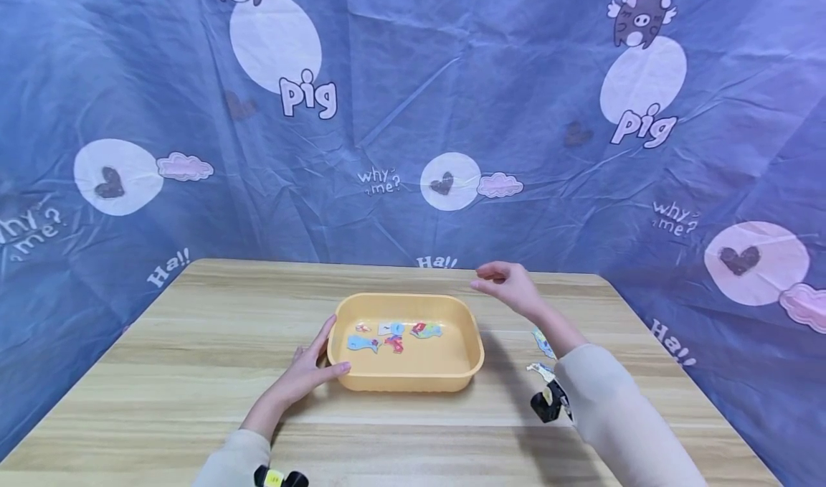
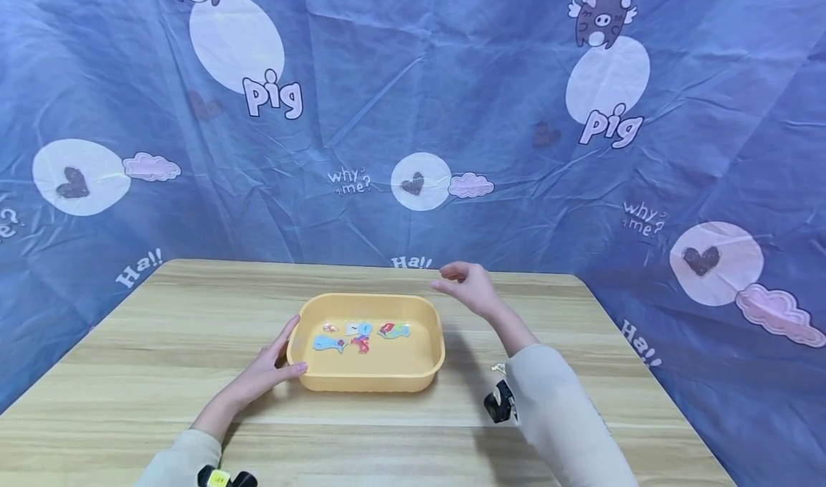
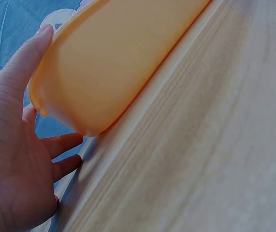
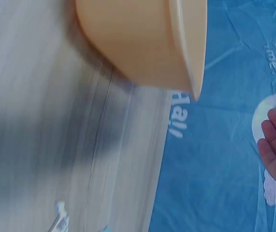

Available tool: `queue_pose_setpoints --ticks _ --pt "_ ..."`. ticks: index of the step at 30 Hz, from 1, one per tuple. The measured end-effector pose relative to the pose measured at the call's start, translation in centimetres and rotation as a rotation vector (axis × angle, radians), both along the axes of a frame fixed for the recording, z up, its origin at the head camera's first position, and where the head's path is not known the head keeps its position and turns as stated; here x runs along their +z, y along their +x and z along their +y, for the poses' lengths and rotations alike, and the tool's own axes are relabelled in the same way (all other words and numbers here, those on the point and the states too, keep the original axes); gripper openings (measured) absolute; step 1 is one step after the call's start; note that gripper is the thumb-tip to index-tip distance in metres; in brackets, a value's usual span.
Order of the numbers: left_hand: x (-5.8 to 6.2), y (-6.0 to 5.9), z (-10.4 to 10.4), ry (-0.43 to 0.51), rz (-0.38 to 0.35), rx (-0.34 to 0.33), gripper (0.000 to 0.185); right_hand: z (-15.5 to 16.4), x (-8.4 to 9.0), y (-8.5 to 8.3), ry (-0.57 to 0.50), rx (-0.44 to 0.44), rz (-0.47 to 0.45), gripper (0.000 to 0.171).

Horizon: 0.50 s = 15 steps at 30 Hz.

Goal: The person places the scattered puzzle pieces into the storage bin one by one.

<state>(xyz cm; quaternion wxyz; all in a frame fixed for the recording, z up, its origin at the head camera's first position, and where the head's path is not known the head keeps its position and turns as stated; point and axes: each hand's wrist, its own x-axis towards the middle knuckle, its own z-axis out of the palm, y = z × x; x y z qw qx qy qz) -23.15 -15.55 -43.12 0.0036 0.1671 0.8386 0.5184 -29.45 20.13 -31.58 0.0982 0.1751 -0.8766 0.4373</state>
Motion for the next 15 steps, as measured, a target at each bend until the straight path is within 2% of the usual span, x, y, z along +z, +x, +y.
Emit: queue_pose_setpoints --ticks 6,11,15 --pt "0.2 -0.2 0.0 -0.030 -0.086 -0.004 0.086 2.9 -0.6 1.0 0.006 -0.025 -0.041 0.038" --pt "0.4 -0.1 -0.1 -0.040 -0.100 0.001 0.086 4.9 -1.3 2.0 0.023 -0.064 -0.076 0.042" --pt "0.3 0.0 -0.1 -0.036 -0.093 0.005 0.086 6.0 -1.8 2.5 0.034 -0.083 -0.061 0.043"
